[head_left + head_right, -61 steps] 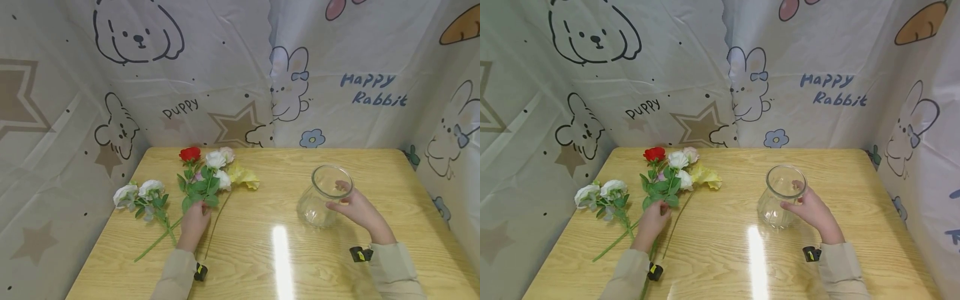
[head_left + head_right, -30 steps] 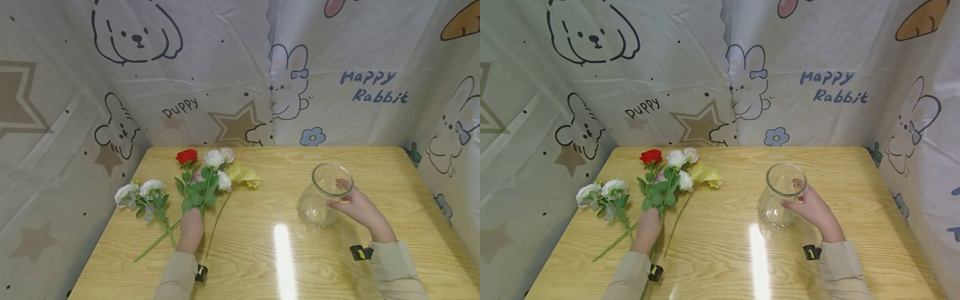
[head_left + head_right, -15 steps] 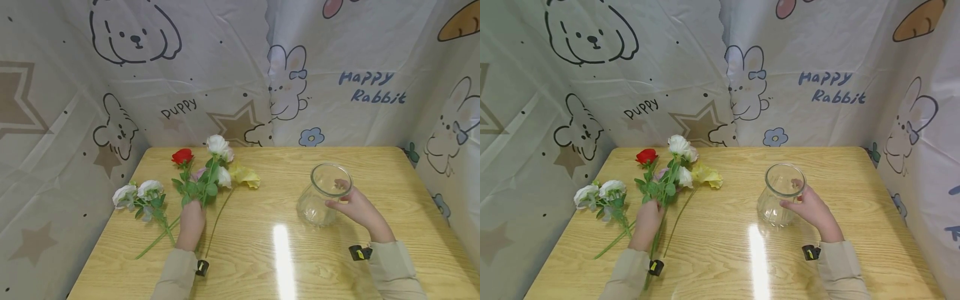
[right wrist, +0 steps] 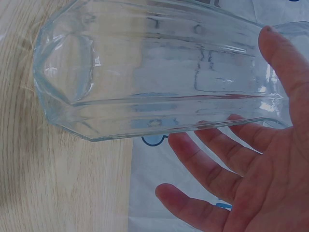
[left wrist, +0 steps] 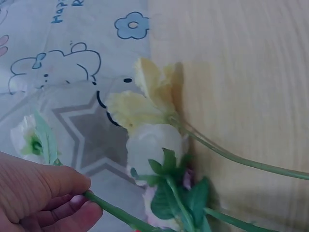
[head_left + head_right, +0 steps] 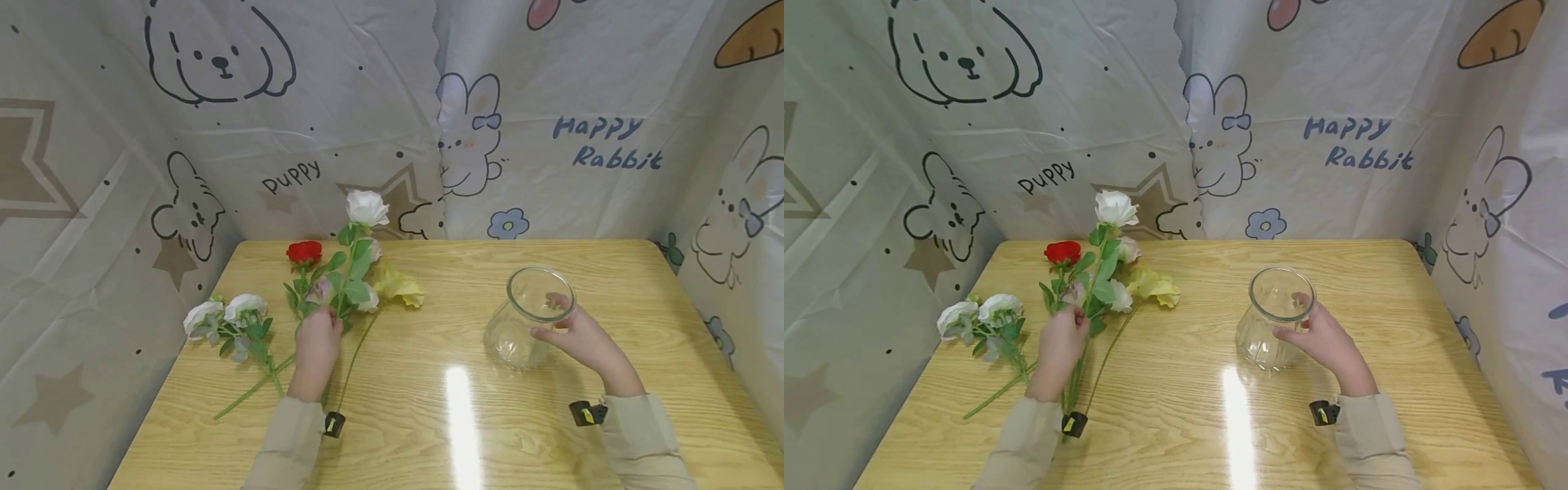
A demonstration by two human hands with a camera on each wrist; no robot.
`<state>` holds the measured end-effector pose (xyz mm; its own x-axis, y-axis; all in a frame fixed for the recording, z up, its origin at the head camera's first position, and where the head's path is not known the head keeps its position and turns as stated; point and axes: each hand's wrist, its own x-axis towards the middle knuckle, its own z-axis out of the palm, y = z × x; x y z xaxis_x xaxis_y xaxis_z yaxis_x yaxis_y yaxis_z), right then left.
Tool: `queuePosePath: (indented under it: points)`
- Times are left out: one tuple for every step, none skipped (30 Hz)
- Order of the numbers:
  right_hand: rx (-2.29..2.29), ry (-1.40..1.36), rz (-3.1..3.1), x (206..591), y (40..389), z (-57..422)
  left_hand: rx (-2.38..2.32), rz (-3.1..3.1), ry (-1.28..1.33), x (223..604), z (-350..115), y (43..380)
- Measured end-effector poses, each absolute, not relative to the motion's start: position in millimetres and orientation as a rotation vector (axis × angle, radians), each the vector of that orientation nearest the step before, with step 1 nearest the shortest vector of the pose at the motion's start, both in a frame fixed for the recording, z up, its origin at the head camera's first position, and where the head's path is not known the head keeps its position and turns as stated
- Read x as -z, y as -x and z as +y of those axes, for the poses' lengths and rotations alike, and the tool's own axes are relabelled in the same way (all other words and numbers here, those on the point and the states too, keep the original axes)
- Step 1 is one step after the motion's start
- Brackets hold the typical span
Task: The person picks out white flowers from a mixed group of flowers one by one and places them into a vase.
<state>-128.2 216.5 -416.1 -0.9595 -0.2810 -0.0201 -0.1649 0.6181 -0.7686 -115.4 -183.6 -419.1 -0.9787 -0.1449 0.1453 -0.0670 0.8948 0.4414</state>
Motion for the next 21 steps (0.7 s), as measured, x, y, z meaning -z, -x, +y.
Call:
queuePosePath:
  points:
    - [1.259, 0.372, 2.7, 416.2, 128.2, 216.7, 0.658, -2.892, -0.162, 417.2, -182.5, 116.5]
    - [1.26, 0.371, 2.699, 416.2, 128.2, 216.7, 0.65, -2.892, -0.16, 415.1, -181.1, 117.5]
    - [1.26, 0.373, 2.699, 416.3, 128.1, 216.8, 0.641, -2.889, -0.158, 413.5, -179.7, 118.5]
    - [1.26, 0.373, 2.699, 416.3, 128.1, 216.8, 0.644, -2.883, -0.148, 411.7, -178.1, 119.4]
    - [1.26, 0.374, 2.699, 416.3, 128.1, 216.9, 0.645, -2.879, -0.137, 410.4, -176.5, 120.3]
    - [1.26, 0.374, 2.699, 416.3, 128.0, 216.9, 0.646, -2.871, -0.122, 409.4, -174.7, 121.3]
    - [1.259, 0.374, 2.699, 416.1, 127.9, 216.9, 0.653, -2.855, -0.105, 408.0, -172.9, 122.3]
    - [1.26, 0.375, 2.699, 415.8, 127.9, 216.8, 0.651, -2.839, -0.085, 406.5, -171.0, 123.3]
    - [1.258, 0.374, 2.7, 415.5, 127.7, 216.8, 0.66, -2.819, -0.065, 405.2, -169.0, 124.3]
    - [1.256, 0.372, 2.7, 415.2, 127.4, 216.8, 0.672, -2.801, -0.047, 403.9, -166.9, 125.6]
    - [1.256, 0.372, 2.7, 415.0, 127.2, 216.7, 0.676, -2.786, -0.034, 402.4, -164.8, 126.9]
    - [1.254, 0.37, 2.698, 414.7, 127.0, 216.7, 0.68, -2.772, -0.021, 400.5, -162.6, 128.2]
    - [1.256, 0.372, 2.698, 414.6, 126.9, 216.6, 0.684, -2.755, -0.008, 398.6, -160.3, 129.6]
    - [1.26, 0.374, 2.696, 414.7, 126.8, 216.5, 0.683, -2.743, 0.001, 396.9, -158.2, 131.3]
    - [1.265, 0.377, 2.695, 414.9, 126.8, 216.4, 0.683, -2.73, 0.007, 395.2, -156.0, 133.1]
    - [1.27, 0.382, 2.694, 415.2, 126.9, 216.3, 0.687, -2.721, 0.013, 393.1, -154.0, 134.8]
    - [1.274, 0.386, 2.694, 415.5, 127.0, 216.2, 0.694, -2.711, 0.019, 390.8, -151.9, 136.2]
    - [1.278, 0.389, 2.694, 415.8, 127.1, 216.2, 0.693, -2.7, 0.027, 388.6, -149.9, 137.4]
    - [1.282, 0.392, 2.695, 416.2, 127.3, 216.2, 0.7, -2.686, 0.035, 386.6, -148.0, 138.9]
    - [1.283, 0.392, 2.694, 416.4, 127.5, 216.2, 0.701, -2.674, 0.04, 384.4, -145.9, 140.2]
    - [1.282, 0.39, 2.695, 416.5, 127.6, 216.2, 0.698, -2.662, 0.048, 382.1, -143.8, 141.2]
